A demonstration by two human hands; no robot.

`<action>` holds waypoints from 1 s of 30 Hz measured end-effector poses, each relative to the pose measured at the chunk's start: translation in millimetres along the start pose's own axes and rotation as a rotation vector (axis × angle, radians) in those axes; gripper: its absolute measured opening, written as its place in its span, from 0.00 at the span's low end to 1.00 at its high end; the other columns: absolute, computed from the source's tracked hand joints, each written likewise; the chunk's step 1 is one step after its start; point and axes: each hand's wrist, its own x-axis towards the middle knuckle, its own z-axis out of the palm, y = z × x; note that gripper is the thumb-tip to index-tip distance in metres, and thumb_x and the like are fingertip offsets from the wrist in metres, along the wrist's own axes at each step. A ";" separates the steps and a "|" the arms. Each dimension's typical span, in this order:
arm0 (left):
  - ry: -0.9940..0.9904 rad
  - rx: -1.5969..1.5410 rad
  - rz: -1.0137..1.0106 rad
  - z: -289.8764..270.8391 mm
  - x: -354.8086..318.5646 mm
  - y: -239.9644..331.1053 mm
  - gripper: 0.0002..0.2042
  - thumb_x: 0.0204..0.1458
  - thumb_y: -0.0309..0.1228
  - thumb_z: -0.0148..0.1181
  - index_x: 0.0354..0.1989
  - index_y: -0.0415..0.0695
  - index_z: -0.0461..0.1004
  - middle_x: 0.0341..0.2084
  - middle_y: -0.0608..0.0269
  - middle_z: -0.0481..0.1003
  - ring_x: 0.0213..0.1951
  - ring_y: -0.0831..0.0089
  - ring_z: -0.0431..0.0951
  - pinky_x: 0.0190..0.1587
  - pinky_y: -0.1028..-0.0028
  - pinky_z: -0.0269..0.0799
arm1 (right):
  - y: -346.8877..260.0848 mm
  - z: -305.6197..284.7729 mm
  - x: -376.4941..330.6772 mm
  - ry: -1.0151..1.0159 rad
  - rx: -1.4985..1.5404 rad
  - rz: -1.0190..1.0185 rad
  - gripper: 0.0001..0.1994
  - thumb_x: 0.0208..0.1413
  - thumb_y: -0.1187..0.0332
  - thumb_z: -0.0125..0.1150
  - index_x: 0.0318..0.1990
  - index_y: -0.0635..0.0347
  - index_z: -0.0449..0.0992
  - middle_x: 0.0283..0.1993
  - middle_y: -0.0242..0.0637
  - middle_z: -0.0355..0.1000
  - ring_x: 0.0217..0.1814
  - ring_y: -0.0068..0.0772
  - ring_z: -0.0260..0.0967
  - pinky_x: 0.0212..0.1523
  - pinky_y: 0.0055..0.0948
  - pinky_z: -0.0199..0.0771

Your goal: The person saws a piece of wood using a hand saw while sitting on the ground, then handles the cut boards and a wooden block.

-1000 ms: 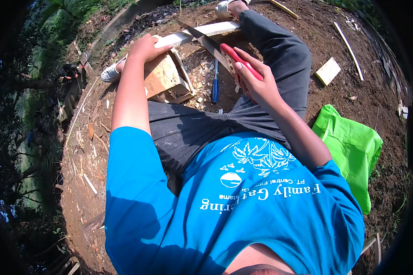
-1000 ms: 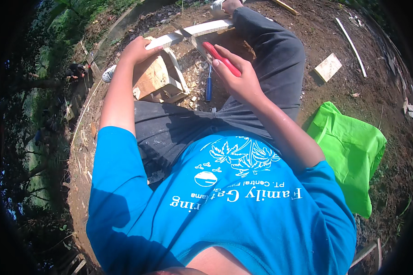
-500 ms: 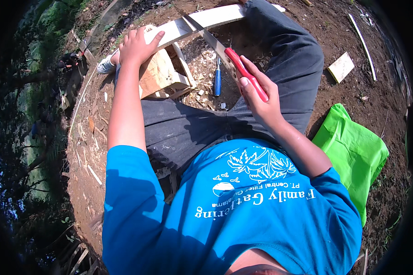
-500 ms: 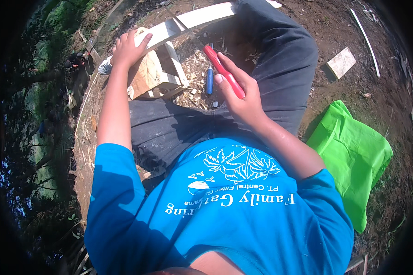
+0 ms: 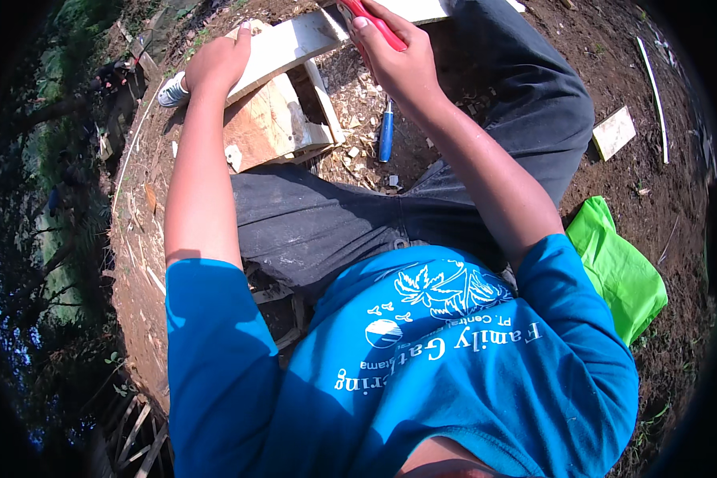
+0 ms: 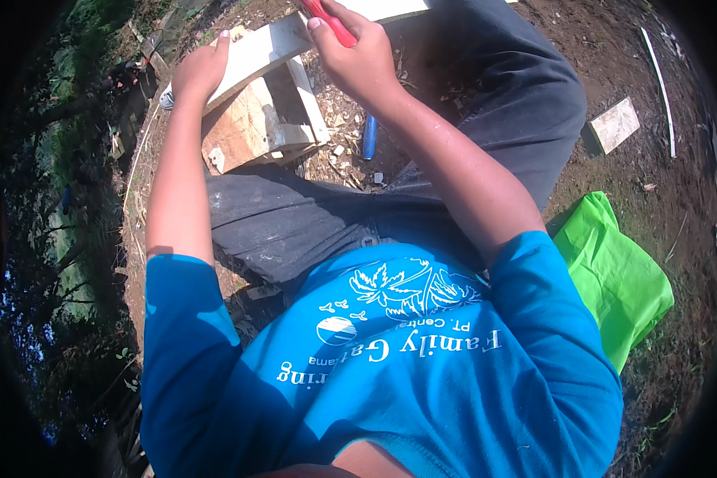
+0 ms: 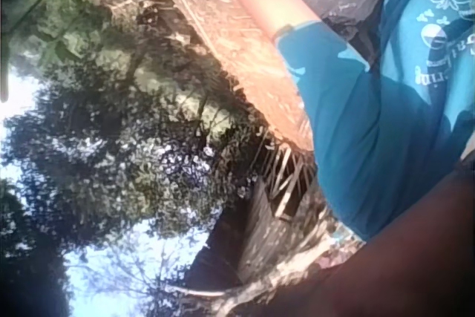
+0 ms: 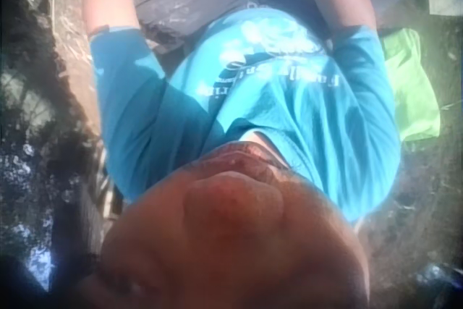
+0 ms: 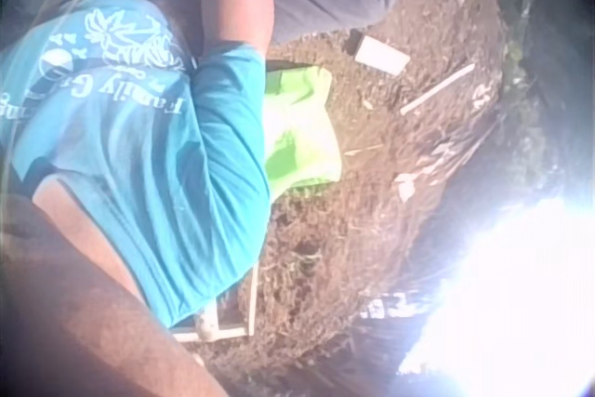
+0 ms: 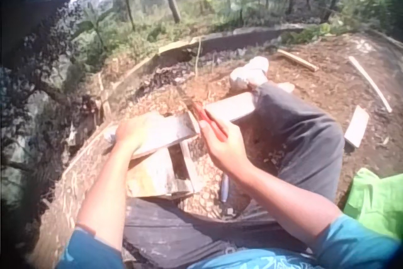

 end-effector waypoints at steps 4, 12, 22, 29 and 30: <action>0.024 -0.023 0.031 4.6 2.1 -2.6 0.35 0.66 0.59 0.32 0.50 0.45 0.83 0.48 0.45 0.81 0.51 0.45 0.81 0.52 0.46 0.73 | 0.6 0.2 -1.8 0.011 -0.009 0.031 0.20 0.68 0.70 0.58 0.63 0.74 0.71 0.62 0.45 0.76 0.63 0.28 0.72 0.63 0.25 0.70; 0.025 -0.030 0.034 6.4 5.3 -5.8 0.33 0.65 0.58 0.34 0.53 0.46 0.82 0.51 0.46 0.80 0.54 0.45 0.80 0.52 0.45 0.72 | 5.1 -6.0 -33.2 0.062 -0.212 0.052 0.25 0.66 0.63 0.62 0.65 0.69 0.72 0.53 0.45 0.80 0.53 0.25 0.75 0.56 0.26 0.73; 0.024 -0.032 0.022 4.9 4.7 -4.2 0.32 0.65 0.57 0.36 0.55 0.46 0.80 0.53 0.47 0.79 0.56 0.46 0.78 0.54 0.44 0.71 | -28.5 -20.9 -91.2 0.053 -0.260 0.075 0.25 0.66 0.67 0.61 0.68 0.64 0.70 0.44 0.37 0.80 0.40 0.16 0.72 0.44 0.22 0.73; 0.036 -0.021 0.101 11.8 7.0 -6.8 0.32 0.65 0.56 0.36 0.55 0.46 0.80 0.52 0.45 0.79 0.55 0.45 0.79 0.55 0.46 0.72 | -50.2 -33.2 -135.1 0.030 -0.309 0.069 0.25 0.67 0.69 0.59 0.70 0.66 0.67 0.48 0.38 0.79 0.41 0.18 0.72 0.46 0.22 0.74; 0.065 -0.025 0.090 11.5 1.0 -6.9 0.35 0.66 0.60 0.33 0.54 0.43 0.80 0.53 0.39 0.78 0.56 0.40 0.77 0.59 0.49 0.69 | -54.4 -34.9 -134.1 0.030 -0.287 0.127 0.25 0.67 0.68 0.59 0.70 0.66 0.67 0.50 0.37 0.78 0.41 0.18 0.72 0.45 0.20 0.73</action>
